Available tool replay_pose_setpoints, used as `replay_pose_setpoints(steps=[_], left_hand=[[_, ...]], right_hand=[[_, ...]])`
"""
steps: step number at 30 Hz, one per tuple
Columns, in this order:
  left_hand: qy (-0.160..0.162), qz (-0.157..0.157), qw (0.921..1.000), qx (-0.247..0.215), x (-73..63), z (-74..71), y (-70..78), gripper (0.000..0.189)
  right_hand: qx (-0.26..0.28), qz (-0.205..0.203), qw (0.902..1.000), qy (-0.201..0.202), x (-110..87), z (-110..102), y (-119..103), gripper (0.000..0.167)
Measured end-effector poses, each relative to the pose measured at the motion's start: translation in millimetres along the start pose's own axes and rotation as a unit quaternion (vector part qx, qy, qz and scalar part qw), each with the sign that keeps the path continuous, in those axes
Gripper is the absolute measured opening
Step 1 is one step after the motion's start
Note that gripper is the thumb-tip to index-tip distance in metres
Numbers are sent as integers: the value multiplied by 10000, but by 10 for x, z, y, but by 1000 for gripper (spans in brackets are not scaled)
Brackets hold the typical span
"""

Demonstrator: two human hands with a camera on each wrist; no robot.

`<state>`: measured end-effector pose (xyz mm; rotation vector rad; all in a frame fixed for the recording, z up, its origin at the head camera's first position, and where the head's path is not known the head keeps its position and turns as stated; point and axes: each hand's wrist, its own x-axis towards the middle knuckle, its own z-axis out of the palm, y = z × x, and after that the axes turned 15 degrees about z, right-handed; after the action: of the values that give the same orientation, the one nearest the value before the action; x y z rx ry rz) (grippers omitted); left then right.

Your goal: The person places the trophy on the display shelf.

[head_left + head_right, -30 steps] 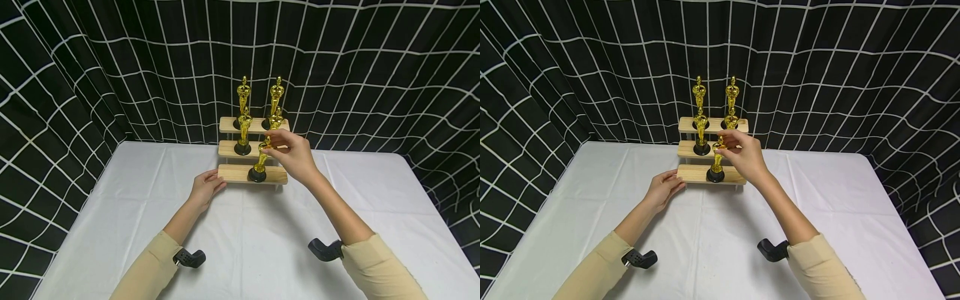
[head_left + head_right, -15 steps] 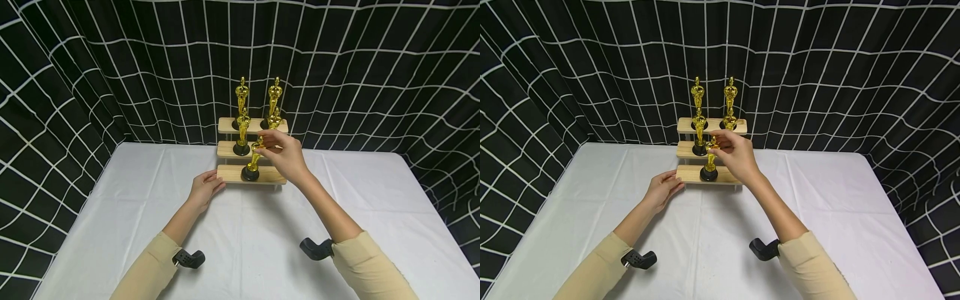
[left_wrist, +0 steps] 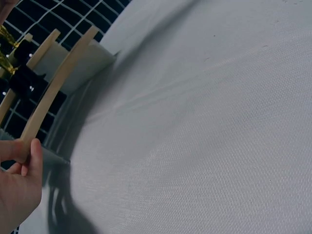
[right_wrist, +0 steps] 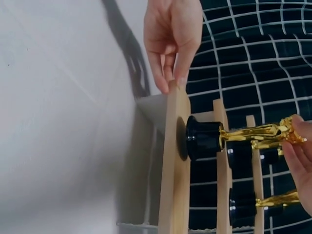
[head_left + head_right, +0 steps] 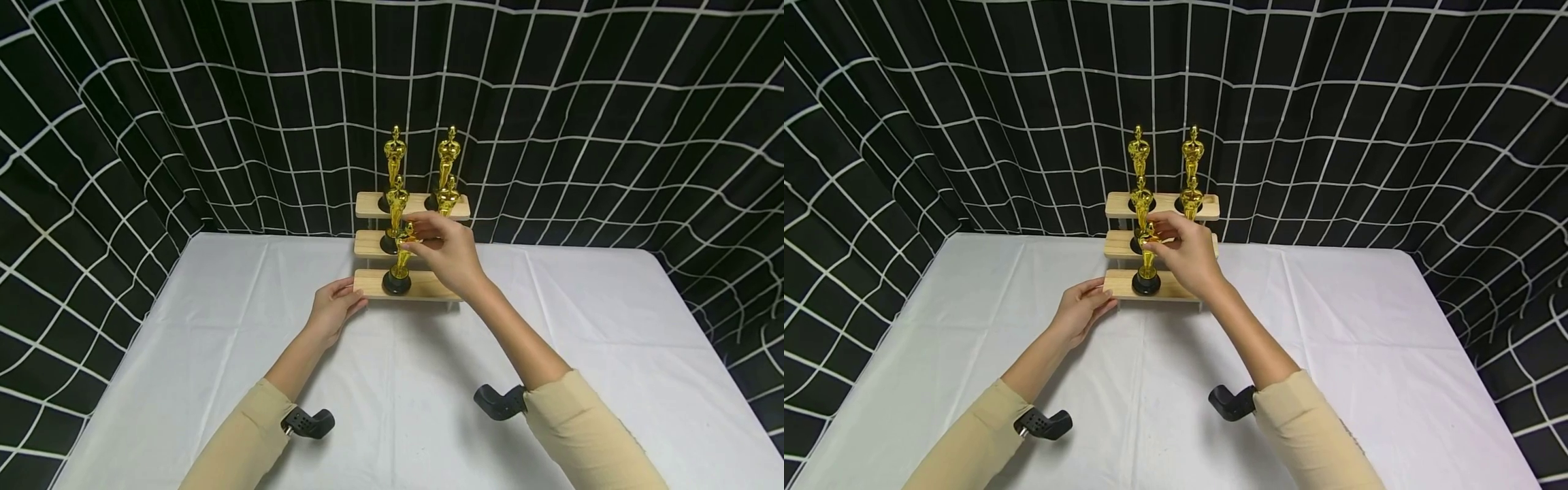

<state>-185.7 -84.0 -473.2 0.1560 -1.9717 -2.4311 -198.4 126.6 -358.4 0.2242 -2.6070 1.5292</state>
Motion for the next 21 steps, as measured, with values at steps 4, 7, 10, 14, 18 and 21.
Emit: replay_pose_setpoints(steps=[4, 7, 10, 14, 18, 21], left_hand=[[-14, 26, 10000, -60, -2, 7, 3, 45], [-17, 17, 10000, -86, -11, 8, 3, 45], [-36, 6, 10000, -80, -18, 2, 0, 45], [-42, -8, 10000, -40, -23, -1, 9, 45], [-29, -4, 10000, -24, -26, -2, 23, 45], [-44, 1, 10000, -35, -23, -3, 23, 45]], right_hand=[[29, 1, 10000, -50, 15, 58, -7, 41], [87, -22, 9999, -117, 23, 102, -8, 41], [141, -47, 9998, -161, 35, 143, -3, 41], [179, -79, 9996, -202, 56, 189, -6, 41], [125, -140, 9997, -177, 82, 226, -14, 43], [80, -167, 9997, -158, 91, 244, -21, 43]])
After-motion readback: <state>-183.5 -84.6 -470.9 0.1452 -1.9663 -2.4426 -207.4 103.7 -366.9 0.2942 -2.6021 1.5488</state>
